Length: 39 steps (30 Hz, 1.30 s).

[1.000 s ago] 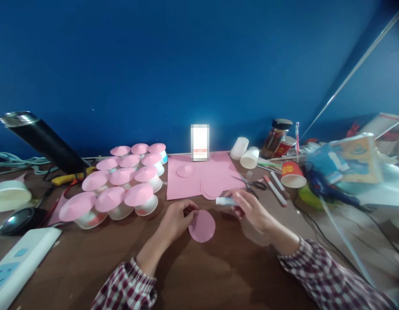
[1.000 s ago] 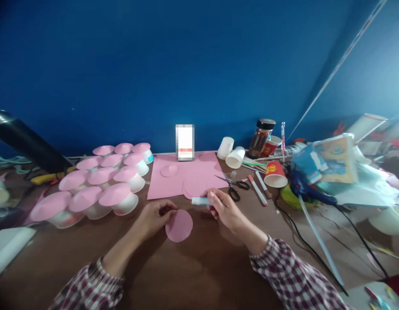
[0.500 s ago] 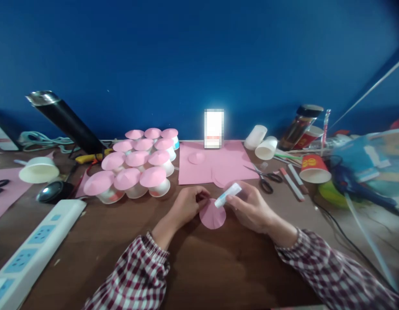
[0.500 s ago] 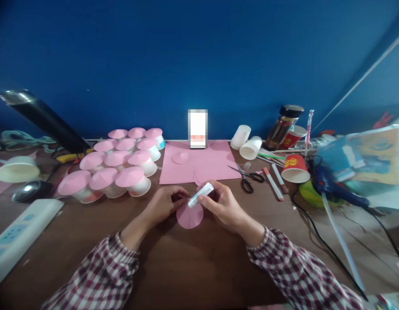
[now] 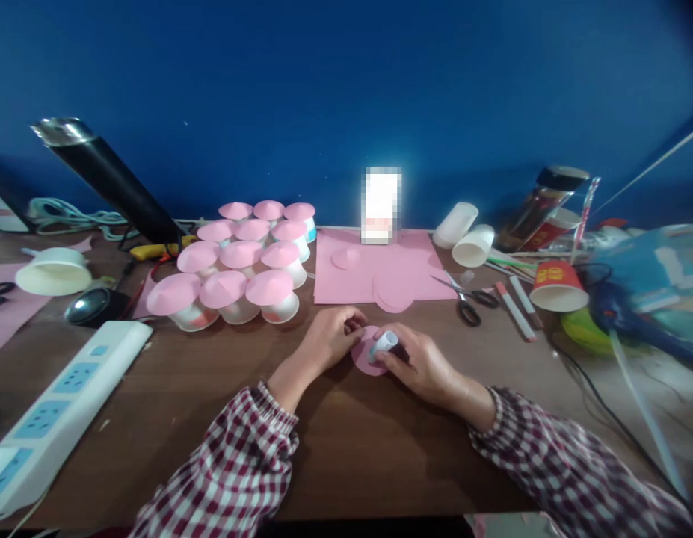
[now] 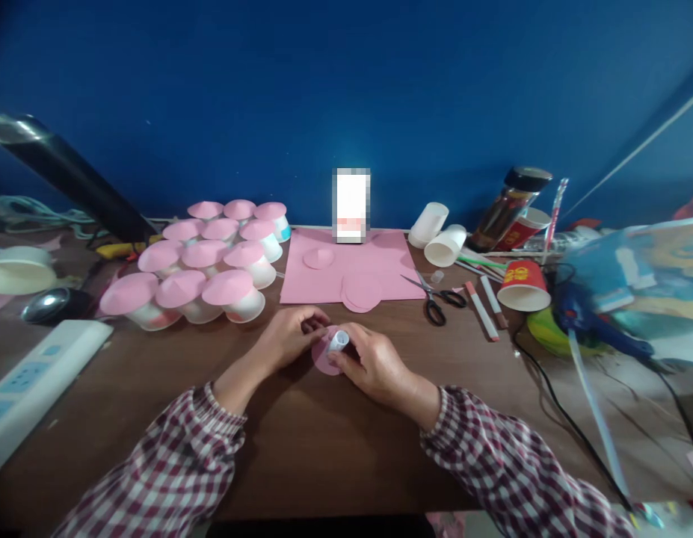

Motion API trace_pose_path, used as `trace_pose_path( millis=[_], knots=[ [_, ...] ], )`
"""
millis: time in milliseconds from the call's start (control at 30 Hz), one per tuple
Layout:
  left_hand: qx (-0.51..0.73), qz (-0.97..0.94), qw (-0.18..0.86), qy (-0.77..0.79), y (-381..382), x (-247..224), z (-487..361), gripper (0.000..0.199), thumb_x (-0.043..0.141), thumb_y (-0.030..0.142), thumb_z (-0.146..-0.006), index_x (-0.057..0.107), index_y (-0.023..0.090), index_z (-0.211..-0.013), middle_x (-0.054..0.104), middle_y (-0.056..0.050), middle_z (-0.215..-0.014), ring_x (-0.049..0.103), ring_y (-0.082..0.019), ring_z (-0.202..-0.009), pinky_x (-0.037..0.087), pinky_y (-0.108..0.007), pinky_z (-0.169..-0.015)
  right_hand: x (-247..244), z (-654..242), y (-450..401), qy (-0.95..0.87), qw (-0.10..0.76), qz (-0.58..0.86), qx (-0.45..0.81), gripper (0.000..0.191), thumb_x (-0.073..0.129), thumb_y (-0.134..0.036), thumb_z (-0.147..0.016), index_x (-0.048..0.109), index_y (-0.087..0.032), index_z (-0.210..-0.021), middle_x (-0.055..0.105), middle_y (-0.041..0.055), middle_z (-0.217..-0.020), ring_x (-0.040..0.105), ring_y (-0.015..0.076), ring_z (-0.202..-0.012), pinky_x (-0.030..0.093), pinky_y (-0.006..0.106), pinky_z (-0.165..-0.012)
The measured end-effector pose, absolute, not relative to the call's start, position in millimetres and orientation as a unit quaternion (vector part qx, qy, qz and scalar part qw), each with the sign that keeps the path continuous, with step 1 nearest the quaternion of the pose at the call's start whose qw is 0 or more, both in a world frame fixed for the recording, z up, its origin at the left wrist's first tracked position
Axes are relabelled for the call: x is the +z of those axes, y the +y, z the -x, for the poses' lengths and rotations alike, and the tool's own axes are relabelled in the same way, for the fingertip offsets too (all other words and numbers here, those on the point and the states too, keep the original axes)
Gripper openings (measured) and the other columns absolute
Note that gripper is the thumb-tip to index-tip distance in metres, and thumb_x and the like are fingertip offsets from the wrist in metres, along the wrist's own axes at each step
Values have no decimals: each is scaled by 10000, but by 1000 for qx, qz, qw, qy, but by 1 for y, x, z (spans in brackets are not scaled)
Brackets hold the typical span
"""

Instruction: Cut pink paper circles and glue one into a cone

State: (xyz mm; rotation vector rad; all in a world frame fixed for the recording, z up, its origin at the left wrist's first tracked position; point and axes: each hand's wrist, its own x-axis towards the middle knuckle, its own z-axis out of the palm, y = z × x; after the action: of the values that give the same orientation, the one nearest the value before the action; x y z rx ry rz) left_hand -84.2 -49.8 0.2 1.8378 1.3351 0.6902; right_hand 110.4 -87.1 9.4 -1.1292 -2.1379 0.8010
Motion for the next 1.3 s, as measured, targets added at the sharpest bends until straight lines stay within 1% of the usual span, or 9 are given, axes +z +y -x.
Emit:
trace_pose_path(
  millis=[133,300,467,600,933,1300],
  knots=[
    [276,-715,379,518,-51,0,84,148,616,249,-760,680,178,-874,690,-29,-753,612,-152,-668,469,-254,-616,11,-110,-87,-816,280,412,295,217,561,-247,-873,555,-208,-1086,664,79,-996,621,228,-894,471,321,-785],
    [281,-713,381,517,-51,0,84,158,608,247,-762,678,168,-879,692,-41,-756,623,-161,-683,475,-257,-625,13,-109,-88,-826,265,411,280,198,549,-257,-880,550,-202,-1070,661,82,-982,617,230,-875,464,322,-764],
    [281,-710,379,523,-51,1,83,161,606,235,-757,681,164,-880,694,-43,-754,624,-161,-677,477,-256,-621,11,-107,-89,-846,242,404,250,162,535,-282,-887,547,-193,-1021,651,85,-920,611,225,-818,465,317,-728],
    [282,-709,382,521,-52,2,83,162,604,219,-751,680,157,-881,696,-41,-750,624,-154,-665,473,-247,-613,11,-105,-89,-860,240,378,243,120,533,-289,-899,562,-197,-971,641,77,-923,608,208,-830,462,300,-753],
    [289,-716,375,513,-51,-3,84,166,601,176,-727,676,163,-875,693,-24,-738,625,-139,-670,470,-229,-614,19,-102,-88,-864,247,346,270,53,504,-221,-901,543,-188,-887,618,67,-882,594,184,-800,481,293,-746],
    [288,-726,370,503,-51,-2,83,163,601,173,-727,673,163,-873,698,-24,-754,625,-135,-670,461,-224,-610,18,-103,-87,-869,224,355,261,69,503,-205,-880,520,-195,-814,602,43,-816,565,163,-713,456,261,-668]
  ],
)
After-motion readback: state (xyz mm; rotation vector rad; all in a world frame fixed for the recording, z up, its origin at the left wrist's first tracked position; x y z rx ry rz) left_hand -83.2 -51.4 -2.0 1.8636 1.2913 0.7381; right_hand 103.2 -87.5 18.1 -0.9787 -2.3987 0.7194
